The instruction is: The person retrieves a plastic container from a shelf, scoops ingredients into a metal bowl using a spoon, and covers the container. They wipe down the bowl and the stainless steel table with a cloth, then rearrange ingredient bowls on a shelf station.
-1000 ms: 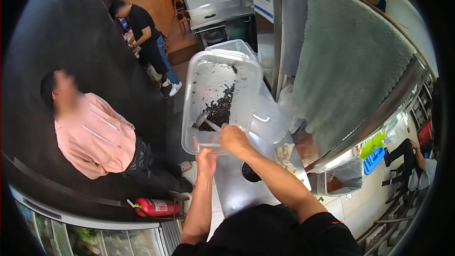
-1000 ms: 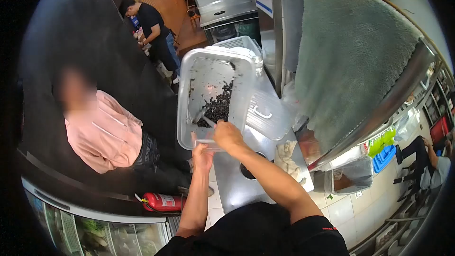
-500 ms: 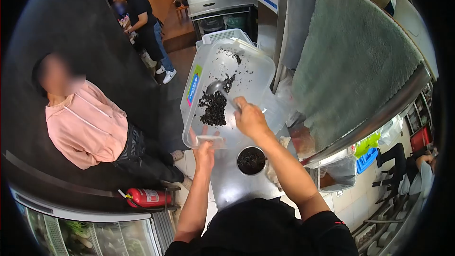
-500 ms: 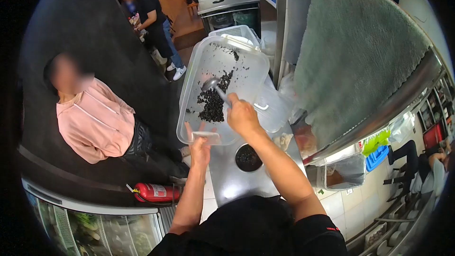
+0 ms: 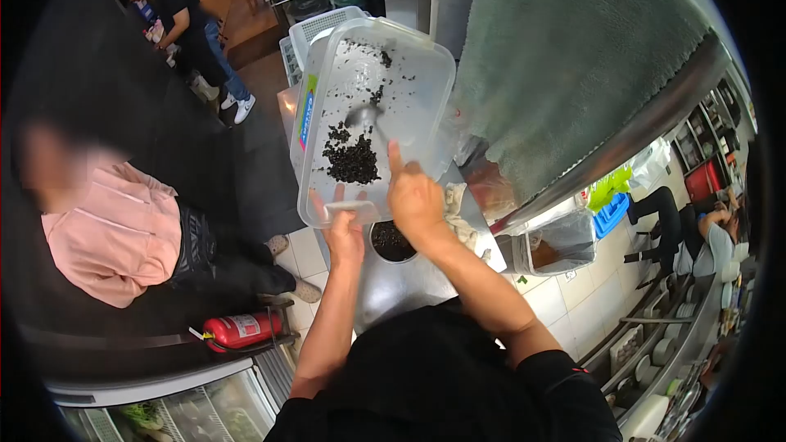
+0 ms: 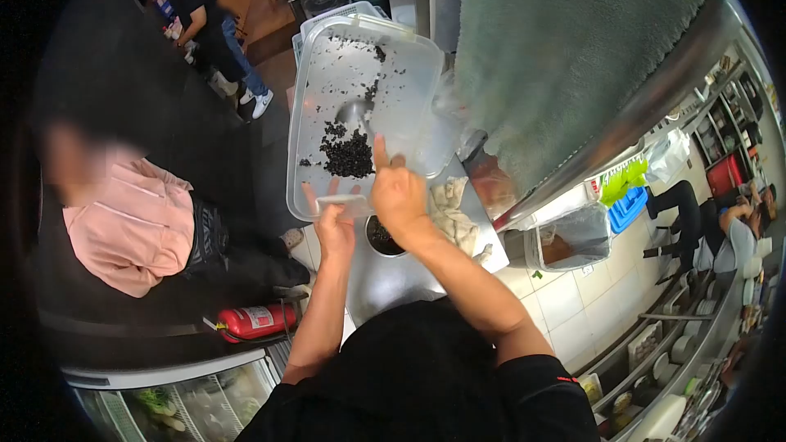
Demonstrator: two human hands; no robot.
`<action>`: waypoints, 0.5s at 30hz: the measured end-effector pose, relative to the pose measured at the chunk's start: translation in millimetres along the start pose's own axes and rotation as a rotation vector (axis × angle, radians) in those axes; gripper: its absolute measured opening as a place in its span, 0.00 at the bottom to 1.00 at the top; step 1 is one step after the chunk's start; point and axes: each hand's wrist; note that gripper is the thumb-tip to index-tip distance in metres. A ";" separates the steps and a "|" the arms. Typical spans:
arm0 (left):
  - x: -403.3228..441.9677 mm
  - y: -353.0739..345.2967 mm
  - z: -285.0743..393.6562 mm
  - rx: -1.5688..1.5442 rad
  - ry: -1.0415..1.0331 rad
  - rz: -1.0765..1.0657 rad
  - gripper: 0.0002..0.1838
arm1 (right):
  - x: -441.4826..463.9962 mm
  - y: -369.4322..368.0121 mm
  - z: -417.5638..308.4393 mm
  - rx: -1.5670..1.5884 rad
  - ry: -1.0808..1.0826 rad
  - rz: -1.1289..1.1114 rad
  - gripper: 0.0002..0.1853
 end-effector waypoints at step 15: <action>-3.2 -14.1 2.5 0.110 -0.056 0.001 0.50 | 53.1 81.7 12.5 0.034 0.164 0.064 0.24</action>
Point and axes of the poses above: each hand's wrist, its own x-axis towards the middle knuckle, its own y-axis out of the back of the hand, z = x × y, and after that the axes turned 10 degrees about -z, right-handed
